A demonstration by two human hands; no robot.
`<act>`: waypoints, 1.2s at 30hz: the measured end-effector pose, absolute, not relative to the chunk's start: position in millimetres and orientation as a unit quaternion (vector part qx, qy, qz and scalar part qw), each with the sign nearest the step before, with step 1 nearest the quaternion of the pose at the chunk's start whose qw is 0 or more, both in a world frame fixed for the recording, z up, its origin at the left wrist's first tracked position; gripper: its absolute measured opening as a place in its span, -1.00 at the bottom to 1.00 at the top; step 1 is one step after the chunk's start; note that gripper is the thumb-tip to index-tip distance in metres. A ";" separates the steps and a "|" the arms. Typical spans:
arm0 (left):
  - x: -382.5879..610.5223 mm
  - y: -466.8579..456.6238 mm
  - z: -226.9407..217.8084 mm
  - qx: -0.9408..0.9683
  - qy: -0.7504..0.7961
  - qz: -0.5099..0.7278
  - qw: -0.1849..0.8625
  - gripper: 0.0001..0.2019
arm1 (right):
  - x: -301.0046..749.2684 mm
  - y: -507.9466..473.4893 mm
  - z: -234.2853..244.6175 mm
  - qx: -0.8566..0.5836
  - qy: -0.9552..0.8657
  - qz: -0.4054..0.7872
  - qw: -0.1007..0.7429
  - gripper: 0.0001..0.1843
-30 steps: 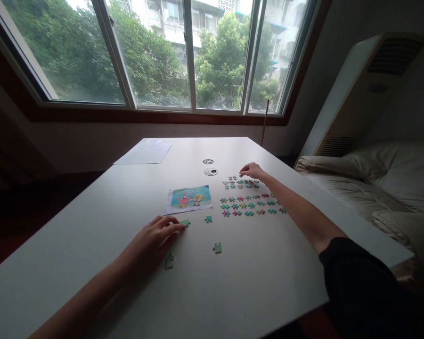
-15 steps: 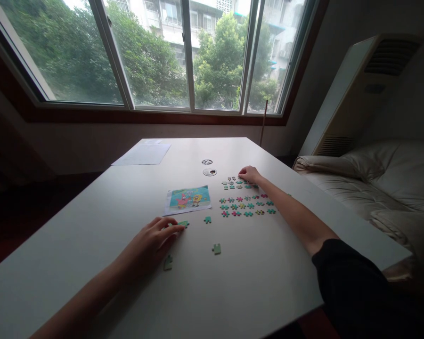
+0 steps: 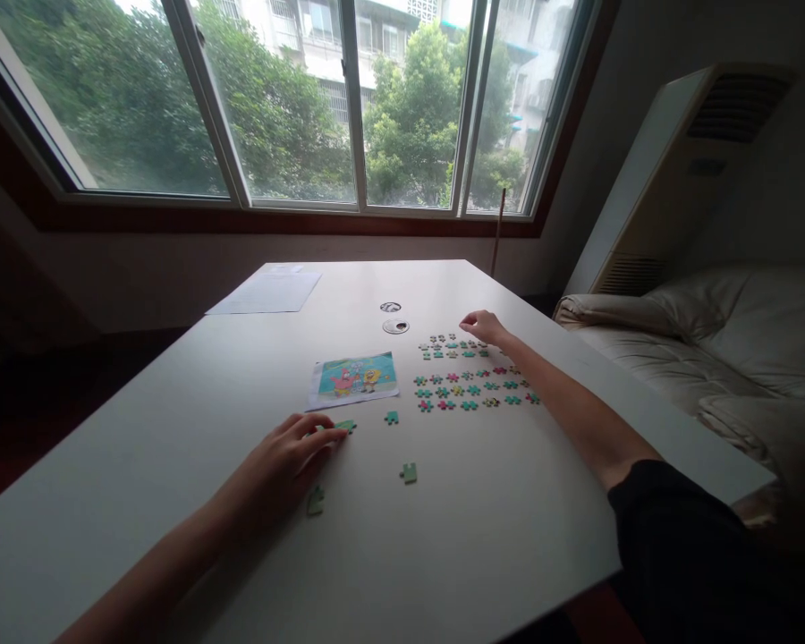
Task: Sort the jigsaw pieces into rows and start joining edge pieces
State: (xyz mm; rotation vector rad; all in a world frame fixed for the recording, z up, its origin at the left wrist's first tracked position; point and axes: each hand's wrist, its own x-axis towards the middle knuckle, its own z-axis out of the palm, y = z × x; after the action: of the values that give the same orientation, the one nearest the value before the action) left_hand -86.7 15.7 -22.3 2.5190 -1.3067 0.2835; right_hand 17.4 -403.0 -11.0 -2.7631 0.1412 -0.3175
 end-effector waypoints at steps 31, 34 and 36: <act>-81.1 14.4 -28.2 0.872 -0.457 0.104 0.139 -0.69 | -42.2 -521.5 -5.9 -0.963 0.060 0.130 0.226 -0.48; -80.6 15.1 -28.7 0.870 -0.460 0.107 0.144 -0.69 | -41.8 -522.5 -5.5 -0.967 0.061 0.120 0.218 -0.52; -80.4 15.2 -29.0 0.869 -0.461 0.105 0.144 -0.69 | -41.1 -521.1 -4.7 -0.970 0.060 0.107 0.208 -0.55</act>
State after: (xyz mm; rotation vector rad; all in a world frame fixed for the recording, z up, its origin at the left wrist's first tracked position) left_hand -80.4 15.2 -29.0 2.5055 -1.3276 0.3040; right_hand -41.1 -521.1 -4.7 -2.7019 0.1675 0.2983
